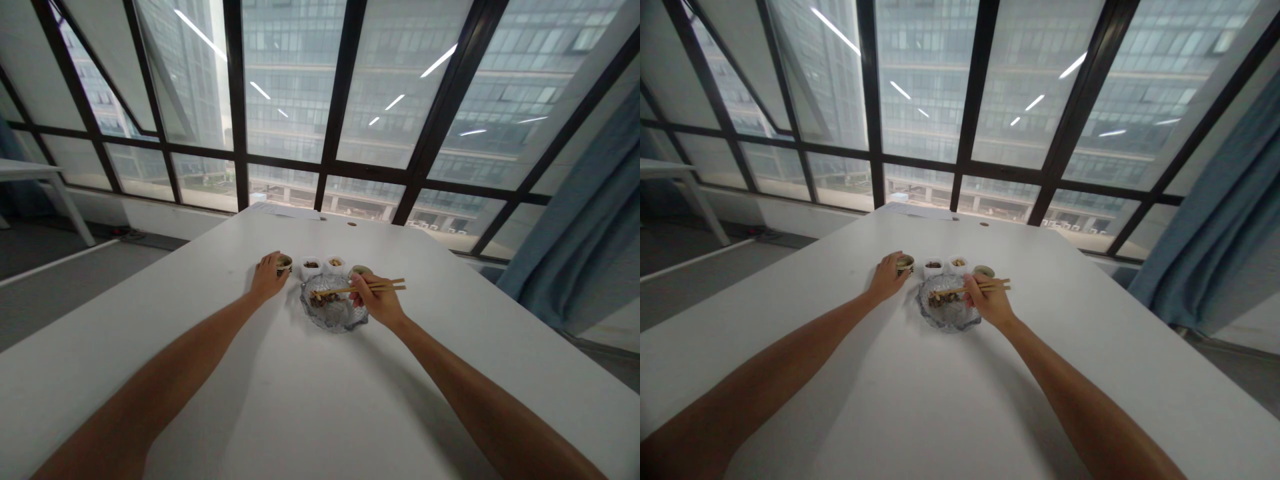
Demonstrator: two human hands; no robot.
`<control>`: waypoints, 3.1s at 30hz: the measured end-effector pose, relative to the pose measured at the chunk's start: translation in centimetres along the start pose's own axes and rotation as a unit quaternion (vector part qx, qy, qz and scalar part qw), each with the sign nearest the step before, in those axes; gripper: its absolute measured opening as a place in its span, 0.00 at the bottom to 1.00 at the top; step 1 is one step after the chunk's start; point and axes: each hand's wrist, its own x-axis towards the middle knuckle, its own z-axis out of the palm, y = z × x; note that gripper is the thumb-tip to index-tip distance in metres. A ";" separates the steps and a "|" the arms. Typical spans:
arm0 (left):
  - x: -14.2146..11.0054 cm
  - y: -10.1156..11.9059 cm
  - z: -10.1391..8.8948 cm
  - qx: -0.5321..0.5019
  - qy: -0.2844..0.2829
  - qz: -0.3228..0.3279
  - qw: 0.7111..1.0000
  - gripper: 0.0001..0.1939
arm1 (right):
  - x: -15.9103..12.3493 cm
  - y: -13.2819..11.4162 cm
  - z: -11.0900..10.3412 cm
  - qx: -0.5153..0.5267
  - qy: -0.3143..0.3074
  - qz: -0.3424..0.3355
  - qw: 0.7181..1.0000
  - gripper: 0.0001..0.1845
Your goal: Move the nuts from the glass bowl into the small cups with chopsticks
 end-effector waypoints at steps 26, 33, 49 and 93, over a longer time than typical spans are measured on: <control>-0.1 0.5 -0.7 -0.053 0.000 0.076 0.996 0.34 | 1.8 -0.9 -1.4 0.134 0.196 -0.004 0.971 0.31; -0.3 1.0 -1.1 -0.050 -0.007 0.086 0.995 0.32 | 2.8 -1.9 2.8 0.101 0.121 -0.033 0.987 0.32; -0.1 -0.3 0.3 -0.066 0.012 0.012 0.998 0.32 | 0.2 -2.4 -0.7 0.033 0.000 0.030 0.999 0.35; 6.8 4.0 1.5 0.030 -0.203 0.134 0.970 0.35 | 2.3 2.8 -5.2 0.225 0.315 0.124 0.913 0.30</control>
